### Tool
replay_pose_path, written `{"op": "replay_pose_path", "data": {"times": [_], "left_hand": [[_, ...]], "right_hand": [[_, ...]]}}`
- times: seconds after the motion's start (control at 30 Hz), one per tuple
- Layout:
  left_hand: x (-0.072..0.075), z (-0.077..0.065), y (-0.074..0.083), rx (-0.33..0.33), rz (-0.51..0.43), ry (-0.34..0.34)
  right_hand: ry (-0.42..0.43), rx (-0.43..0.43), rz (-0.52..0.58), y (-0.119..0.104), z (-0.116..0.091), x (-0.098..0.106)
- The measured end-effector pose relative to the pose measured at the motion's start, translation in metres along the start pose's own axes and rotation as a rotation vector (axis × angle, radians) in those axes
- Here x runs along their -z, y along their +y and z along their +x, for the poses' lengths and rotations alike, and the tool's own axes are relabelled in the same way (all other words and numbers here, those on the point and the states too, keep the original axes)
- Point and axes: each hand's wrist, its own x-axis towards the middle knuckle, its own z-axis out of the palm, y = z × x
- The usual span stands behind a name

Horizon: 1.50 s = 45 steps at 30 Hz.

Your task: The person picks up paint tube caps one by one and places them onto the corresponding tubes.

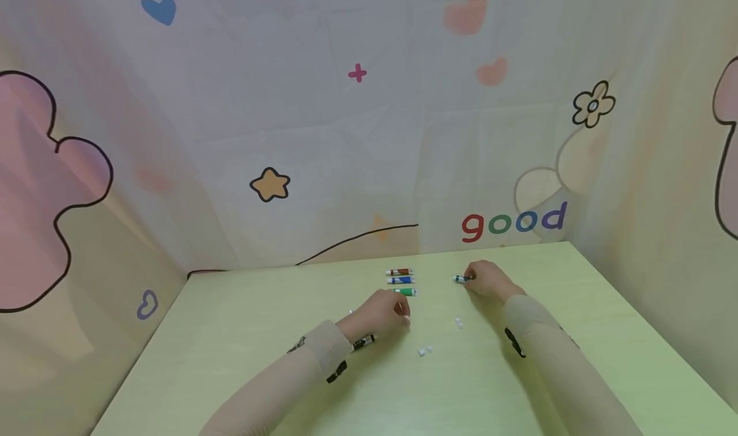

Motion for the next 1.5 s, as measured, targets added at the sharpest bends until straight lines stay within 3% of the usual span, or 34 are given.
{"op": "replay_pose_path", "data": {"times": [0.17, 0.47, 0.93, 1.27, 1.5], "left_hand": [[0.024, -0.003, 0.000, 0.000, -0.069, 0.036], [0.065, -0.016, -0.006, -0.001, -0.149, 0.144], [0.105, -0.052, 0.001, 0.026, -0.238, 0.257], [0.130, -0.092, 0.011, 0.002, -0.240, 0.338], [0.134, -0.110, 0.024, -0.008, -0.388, 0.354]], "right_hand": [[0.024, -0.025, 0.048, 0.003, -0.001, 0.010], [0.142, 0.049, 0.109, -0.004, -0.008, 0.036], [0.276, 0.127, 0.190, -0.036, -0.038, 0.063], [0.366, 0.189, 0.212, -0.062, -0.069, 0.078], [0.456, 0.227, 0.239, -0.076, -0.089, 0.079]]}}
